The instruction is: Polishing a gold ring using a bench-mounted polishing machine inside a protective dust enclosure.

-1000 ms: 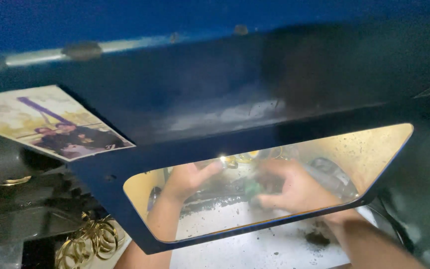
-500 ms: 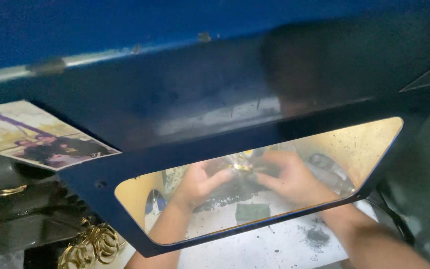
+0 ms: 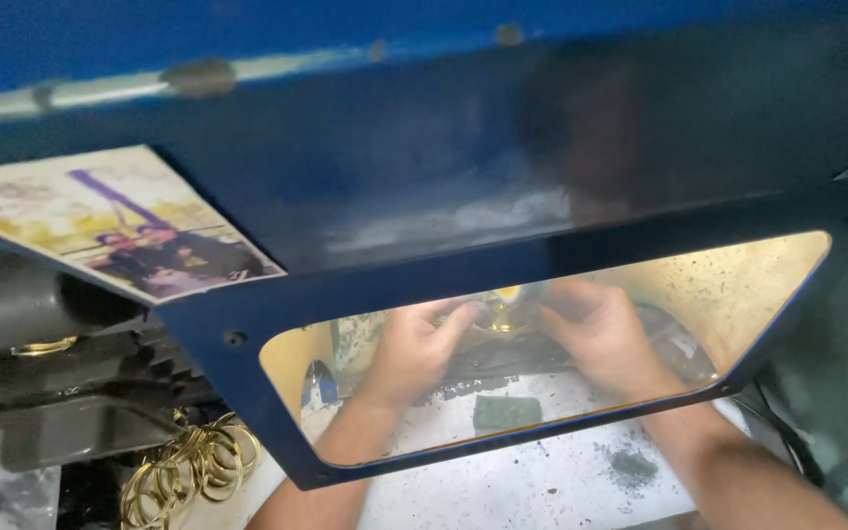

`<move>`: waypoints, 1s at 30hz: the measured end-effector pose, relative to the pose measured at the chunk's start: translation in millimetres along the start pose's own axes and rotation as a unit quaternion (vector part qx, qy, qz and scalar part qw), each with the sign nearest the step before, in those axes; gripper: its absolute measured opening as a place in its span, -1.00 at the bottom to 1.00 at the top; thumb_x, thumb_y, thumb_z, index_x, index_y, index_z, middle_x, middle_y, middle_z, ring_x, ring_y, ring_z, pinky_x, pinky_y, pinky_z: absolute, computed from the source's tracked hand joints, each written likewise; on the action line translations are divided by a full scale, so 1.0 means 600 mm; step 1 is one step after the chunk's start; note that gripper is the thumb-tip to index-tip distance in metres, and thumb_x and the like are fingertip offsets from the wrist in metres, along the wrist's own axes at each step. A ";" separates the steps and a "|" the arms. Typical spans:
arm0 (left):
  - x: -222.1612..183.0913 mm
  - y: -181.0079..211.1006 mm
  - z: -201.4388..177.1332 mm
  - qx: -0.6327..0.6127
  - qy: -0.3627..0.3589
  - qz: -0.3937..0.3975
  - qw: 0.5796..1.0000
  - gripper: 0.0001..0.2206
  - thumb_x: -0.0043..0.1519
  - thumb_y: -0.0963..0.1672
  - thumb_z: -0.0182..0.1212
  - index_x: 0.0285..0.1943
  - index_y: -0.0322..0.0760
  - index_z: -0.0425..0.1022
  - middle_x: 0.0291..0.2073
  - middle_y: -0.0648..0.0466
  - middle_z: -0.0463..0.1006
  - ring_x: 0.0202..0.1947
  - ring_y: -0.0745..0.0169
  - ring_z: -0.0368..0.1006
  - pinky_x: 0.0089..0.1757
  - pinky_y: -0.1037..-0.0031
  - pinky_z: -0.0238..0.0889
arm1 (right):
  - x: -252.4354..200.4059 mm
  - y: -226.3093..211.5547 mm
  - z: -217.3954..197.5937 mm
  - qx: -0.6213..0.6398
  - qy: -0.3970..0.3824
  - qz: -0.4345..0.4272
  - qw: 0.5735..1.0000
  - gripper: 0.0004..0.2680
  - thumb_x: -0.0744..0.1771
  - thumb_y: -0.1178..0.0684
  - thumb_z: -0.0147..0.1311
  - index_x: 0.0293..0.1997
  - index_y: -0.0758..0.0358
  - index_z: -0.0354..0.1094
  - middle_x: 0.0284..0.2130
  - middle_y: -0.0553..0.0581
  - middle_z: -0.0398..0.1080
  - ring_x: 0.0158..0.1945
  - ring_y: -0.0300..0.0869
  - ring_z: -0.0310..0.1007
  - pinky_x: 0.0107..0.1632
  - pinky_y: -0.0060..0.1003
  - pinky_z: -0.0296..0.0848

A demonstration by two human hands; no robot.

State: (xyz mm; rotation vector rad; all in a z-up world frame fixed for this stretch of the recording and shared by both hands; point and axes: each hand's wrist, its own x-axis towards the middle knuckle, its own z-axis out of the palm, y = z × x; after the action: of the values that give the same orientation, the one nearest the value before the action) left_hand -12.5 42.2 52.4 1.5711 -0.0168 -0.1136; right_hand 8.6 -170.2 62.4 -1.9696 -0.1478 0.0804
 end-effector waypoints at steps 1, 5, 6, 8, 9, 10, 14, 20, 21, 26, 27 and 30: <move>-0.001 0.000 -0.005 -0.001 0.001 0.000 1.000 -0.71 0.22 -0.13 0.35 0.05 -0.43 0.65 -0.10 -0.15 0.73 -0.01 0.09 0.64 0.13 0.19 0.40 | 0.001 -0.005 0.005 -0.001 -0.001 0.000 1.000 -0.90 0.27 0.13 0.29 -0.21 0.29 0.58 -0.38 0.20 0.65 -0.25 -0.12 0.67 -0.01 -0.13 0.59; -0.005 -0.003 -0.008 0.002 0.004 -0.008 1.000 -0.70 0.21 -0.12 0.35 0.06 -0.42 0.65 -0.10 -0.16 0.72 0.00 0.07 0.63 0.13 0.18 0.39 | 0.003 -0.010 0.009 0.011 -0.011 -0.003 1.000 -0.97 0.28 0.19 0.23 -0.35 0.28 0.57 -0.56 0.16 0.58 -0.42 -0.21 0.57 -0.14 -0.23 0.58; -0.008 -0.003 -0.011 0.004 0.008 -0.010 1.000 -0.70 0.21 -0.12 0.35 0.06 -0.42 0.65 -0.10 -0.16 0.72 0.00 0.06 0.63 0.13 0.18 0.39 | 0.003 -0.012 0.011 -0.007 -0.004 -0.005 1.000 -0.96 0.29 0.18 0.24 -0.36 0.28 0.56 -0.57 0.14 0.57 -0.43 -0.24 0.53 -0.18 -0.23 0.57; -0.011 -0.003 -0.029 0.002 0.018 -0.013 1.000 -0.69 0.21 -0.12 0.36 0.06 -0.42 0.65 -0.10 -0.16 0.72 0.00 0.05 0.63 0.14 0.17 0.39 | 0.005 -0.021 0.034 -0.017 -0.010 0.008 1.000 -0.95 0.29 0.19 0.22 -0.38 0.28 0.55 -0.59 0.16 0.56 -0.47 -0.21 0.54 -0.19 -0.24 0.57; -0.008 -0.002 -0.030 0.003 0.016 -0.015 1.000 -0.69 0.20 -0.12 0.36 0.06 -0.42 0.65 -0.09 -0.17 0.72 0.00 0.05 0.63 0.14 0.17 0.39 | 0.004 -0.022 0.036 -0.026 -0.003 0.023 0.999 -0.94 0.30 0.20 0.19 -0.39 0.28 0.54 -0.61 0.17 0.55 -0.50 -0.19 0.55 -0.20 -0.26 0.58; -0.006 -0.002 -0.033 0.002 0.015 -0.015 1.000 -0.69 0.20 -0.12 0.36 0.06 -0.42 0.65 -0.09 -0.17 0.72 0.00 0.05 0.63 0.14 0.17 0.39 | 0.005 -0.024 0.039 -0.027 -0.002 0.024 0.999 -0.94 0.30 0.20 0.19 -0.39 0.28 0.54 -0.61 0.17 0.55 -0.50 -0.19 0.55 -0.20 -0.26 0.58; 0.003 0.000 -0.054 0.007 0.008 -0.024 1.000 -0.68 0.20 -0.11 0.36 0.07 -0.42 0.65 -0.09 -0.18 0.72 0.01 0.03 0.63 0.14 0.15 0.38 | 0.009 -0.004 0.026 -0.019 -0.014 -0.035 0.999 -0.94 0.28 0.21 0.22 -0.43 0.26 0.51 -0.64 0.14 0.51 -0.53 -0.21 0.51 -0.25 -0.28 0.54; -0.001 -0.003 -0.046 0.012 0.000 -0.033 0.999 -0.66 0.19 -0.11 0.37 0.08 -0.41 0.64 -0.08 -0.19 0.71 0.02 0.00 0.63 0.14 0.13 0.37 | 0.014 0.002 0.003 -0.044 -0.034 -0.137 0.989 -0.98 0.23 0.25 0.25 -0.42 0.29 0.53 -0.60 0.15 0.50 -0.47 -0.21 0.50 -0.23 -0.20 0.54; 0.000 -0.002 -0.042 0.015 -0.003 -0.035 0.999 -0.66 0.18 -0.10 0.37 0.08 -0.41 0.64 -0.08 -0.19 0.71 0.02 -0.01 0.63 0.14 0.13 0.37 | 0.020 0.005 -0.002 -0.040 -0.056 -0.117 0.991 -0.97 0.23 0.27 0.19 -0.42 0.31 0.53 -0.59 0.17 0.50 -0.44 -0.18 0.48 -0.21 -0.14 0.54; 0.004 0.004 -0.024 0.024 -0.002 -0.041 0.999 -0.65 0.18 -0.10 0.38 0.09 -0.41 0.64 -0.07 -0.20 0.71 0.02 -0.03 0.63 0.14 0.11 0.37 | 0.019 0.023 0.016 -0.010 -0.040 -0.103 0.994 -0.89 0.28 0.30 0.10 -0.46 0.28 0.51 -0.65 0.07 0.42 -0.52 -0.25 0.40 -0.25 -0.28 0.51; 0.003 0.002 -0.022 0.025 -0.002 -0.044 0.999 -0.65 0.17 -0.10 0.38 0.09 -0.41 0.64 -0.07 -0.20 0.71 0.02 -0.04 0.63 0.14 0.11 0.36 | 0.016 0.030 0.022 -0.020 -0.020 -0.103 0.994 -0.88 0.28 0.31 0.10 -0.48 0.28 0.47 -0.68 0.05 0.38 -0.57 -0.26 0.36 -0.30 -0.32 0.48; 0.009 -0.002 -0.028 0.029 -0.007 -0.052 0.998 -0.64 0.17 -0.09 0.39 0.10 -0.41 0.64 -0.07 -0.21 0.70 0.03 -0.05 0.62 0.14 0.10 0.36 | 0.031 0.074 0.036 -0.034 -0.008 -0.057 0.998 -0.84 0.27 0.31 0.10 -0.58 0.27 0.40 -0.75 0.03 0.34 -0.66 -0.31 0.23 -0.38 -0.41 0.42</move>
State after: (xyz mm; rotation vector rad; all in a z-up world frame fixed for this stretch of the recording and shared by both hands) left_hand -6.0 58.4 50.9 1.6295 0.0518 -0.2064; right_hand 27.0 -165.1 13.4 -2.0235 -0.2761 0.0173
